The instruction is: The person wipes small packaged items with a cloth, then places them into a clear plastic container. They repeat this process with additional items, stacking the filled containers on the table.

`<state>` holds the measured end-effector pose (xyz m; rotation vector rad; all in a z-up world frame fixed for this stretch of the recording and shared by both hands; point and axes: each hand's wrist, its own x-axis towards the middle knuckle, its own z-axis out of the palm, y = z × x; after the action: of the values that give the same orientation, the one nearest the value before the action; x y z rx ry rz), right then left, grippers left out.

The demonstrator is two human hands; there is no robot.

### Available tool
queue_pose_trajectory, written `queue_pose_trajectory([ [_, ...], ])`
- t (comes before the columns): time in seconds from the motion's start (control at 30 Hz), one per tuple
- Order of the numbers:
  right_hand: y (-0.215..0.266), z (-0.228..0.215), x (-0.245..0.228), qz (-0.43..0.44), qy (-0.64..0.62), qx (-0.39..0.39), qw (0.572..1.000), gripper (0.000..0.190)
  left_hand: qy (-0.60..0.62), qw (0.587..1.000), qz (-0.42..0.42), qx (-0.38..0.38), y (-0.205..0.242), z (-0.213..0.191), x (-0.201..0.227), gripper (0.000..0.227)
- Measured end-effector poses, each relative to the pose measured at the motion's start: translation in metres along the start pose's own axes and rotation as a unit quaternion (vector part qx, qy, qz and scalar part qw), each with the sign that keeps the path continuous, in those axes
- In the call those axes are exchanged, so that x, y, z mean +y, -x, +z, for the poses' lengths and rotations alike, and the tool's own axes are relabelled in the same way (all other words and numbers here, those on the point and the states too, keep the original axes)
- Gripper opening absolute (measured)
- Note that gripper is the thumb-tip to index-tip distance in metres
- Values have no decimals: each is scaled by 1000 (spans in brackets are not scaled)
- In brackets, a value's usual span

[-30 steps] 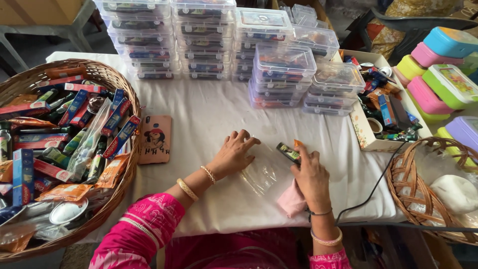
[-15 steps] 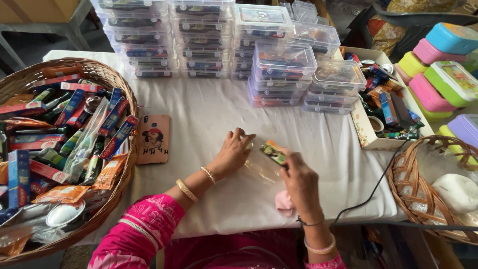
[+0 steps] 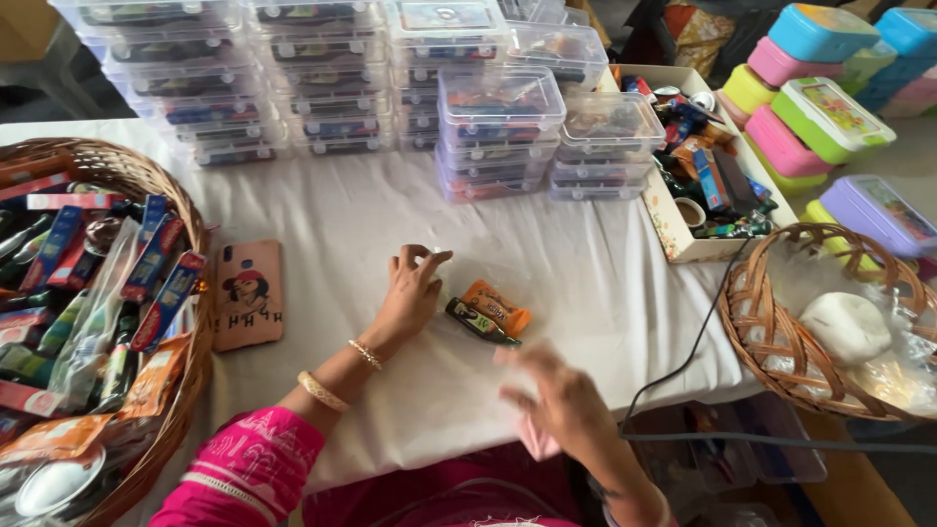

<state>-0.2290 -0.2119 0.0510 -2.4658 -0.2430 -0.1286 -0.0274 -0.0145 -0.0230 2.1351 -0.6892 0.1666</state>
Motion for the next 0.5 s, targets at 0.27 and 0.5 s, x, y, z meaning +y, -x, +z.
queue_pose_trajectory([
  [0.27,96,-42,88,-3,-187,-372,909,29,31,998,-48,31,-4,-7,-3,44],
  [0.5,234,-59,334,488,-138,-6,862,41,50,997,-47,28,-4,-6,-6,34],
])
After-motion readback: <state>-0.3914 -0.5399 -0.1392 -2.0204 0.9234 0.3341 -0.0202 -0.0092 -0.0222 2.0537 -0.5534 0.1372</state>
